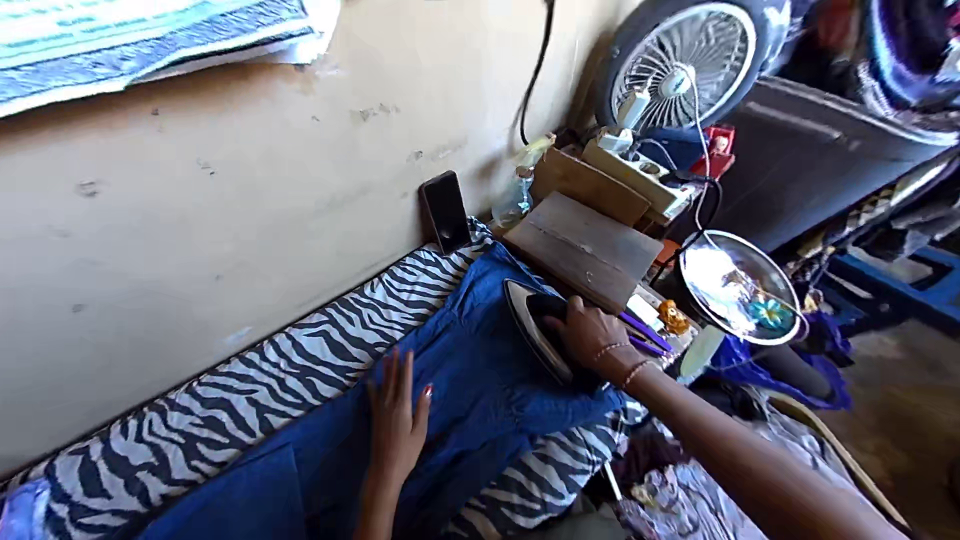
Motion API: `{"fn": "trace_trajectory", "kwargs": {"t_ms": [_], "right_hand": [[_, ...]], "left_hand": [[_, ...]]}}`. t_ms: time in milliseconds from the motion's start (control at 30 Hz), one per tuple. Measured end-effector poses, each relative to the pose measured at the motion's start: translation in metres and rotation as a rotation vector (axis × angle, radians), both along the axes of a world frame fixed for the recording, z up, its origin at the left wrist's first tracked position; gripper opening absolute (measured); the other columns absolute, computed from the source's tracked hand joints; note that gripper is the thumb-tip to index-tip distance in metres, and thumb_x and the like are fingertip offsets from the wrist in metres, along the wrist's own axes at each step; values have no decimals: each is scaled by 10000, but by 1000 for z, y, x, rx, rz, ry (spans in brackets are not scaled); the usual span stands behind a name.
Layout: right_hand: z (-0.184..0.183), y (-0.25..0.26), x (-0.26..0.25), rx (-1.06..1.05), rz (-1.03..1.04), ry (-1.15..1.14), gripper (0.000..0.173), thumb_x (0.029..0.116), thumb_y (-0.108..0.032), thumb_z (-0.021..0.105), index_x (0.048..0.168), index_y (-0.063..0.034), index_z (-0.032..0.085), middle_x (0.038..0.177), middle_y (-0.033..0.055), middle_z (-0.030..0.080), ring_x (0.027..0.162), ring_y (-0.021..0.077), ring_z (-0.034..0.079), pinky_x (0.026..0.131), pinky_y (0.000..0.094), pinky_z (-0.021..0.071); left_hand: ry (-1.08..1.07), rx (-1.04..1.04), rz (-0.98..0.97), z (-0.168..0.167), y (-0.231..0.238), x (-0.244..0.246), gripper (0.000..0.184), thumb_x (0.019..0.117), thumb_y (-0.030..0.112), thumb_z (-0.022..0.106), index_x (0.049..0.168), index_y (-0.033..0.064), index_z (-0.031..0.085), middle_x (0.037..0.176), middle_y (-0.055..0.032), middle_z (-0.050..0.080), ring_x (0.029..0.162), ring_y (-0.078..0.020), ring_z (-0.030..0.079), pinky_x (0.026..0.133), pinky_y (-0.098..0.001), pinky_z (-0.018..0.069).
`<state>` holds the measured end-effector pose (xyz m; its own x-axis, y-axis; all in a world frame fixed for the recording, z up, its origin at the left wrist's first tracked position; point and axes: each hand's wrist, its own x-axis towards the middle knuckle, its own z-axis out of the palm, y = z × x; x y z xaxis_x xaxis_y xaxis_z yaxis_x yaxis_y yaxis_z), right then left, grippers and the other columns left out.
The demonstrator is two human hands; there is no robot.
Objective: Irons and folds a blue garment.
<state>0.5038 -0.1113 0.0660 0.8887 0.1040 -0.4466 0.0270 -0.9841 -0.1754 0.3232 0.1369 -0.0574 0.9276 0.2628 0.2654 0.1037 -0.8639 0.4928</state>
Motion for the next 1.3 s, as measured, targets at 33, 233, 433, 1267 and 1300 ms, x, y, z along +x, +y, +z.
{"fn": "trace_trajectory", "kwargs": {"t_ms": [33, 233, 433, 1267, 1300], "right_hand": [[10, 12, -3, 24, 57, 11, 675, 1077, -473, 466, 1453, 85, 413, 1290, 363, 600, 1222, 532, 593, 1001, 664, 466], [5, 124, -112, 68, 564, 275, 545, 1087, -428, 465, 1443, -16, 457, 1233, 298, 652, 1146, 492, 648, 914, 652, 522], [2, 113, -34, -44, 331, 55, 575, 1099, -418, 407, 1465, 26, 412, 1287, 322, 617, 1197, 498, 621, 956, 643, 501], [17, -77, 22, -87, 71, -26, 637, 1058, -494, 507, 1386, 53, 508, 1219, 358, 628, 1172, 540, 609, 962, 675, 472], [26, -81, 35, -57, 89, -88, 619, 1053, -495, 517, 1350, 49, 543, 1185, 357, 639, 1144, 544, 617, 940, 684, 474]], "left_hand": [[-82, 36, 73, 7, 10, -16, 595, 1052, 335, 397, 1507, -46, 444, 1570, -246, 418, 1487, -442, 341, 1169, -736, 154], [18, 215, 438, -29, 48, -90, 610, 1077, 343, 247, 1523, -31, 427, 1568, -224, 435, 1467, -476, 360, 1124, -792, 133], [106, 297, 484, -47, 46, -93, 660, 1071, 413, 179, 1552, 25, 410, 1608, -170, 398, 1499, -411, 338, 1161, -736, 132], [105, 221, 400, -42, 55, -99, 635, 1043, 376, 285, 1537, -1, 418, 1607, -227, 370, 1504, -481, 276, 1119, -797, 75], [62, 183, 354, -38, 55, -99, 593, 1025, 313, 347, 1496, -27, 468, 1573, -263, 404, 1477, -520, 304, 1099, -818, 96]]}}
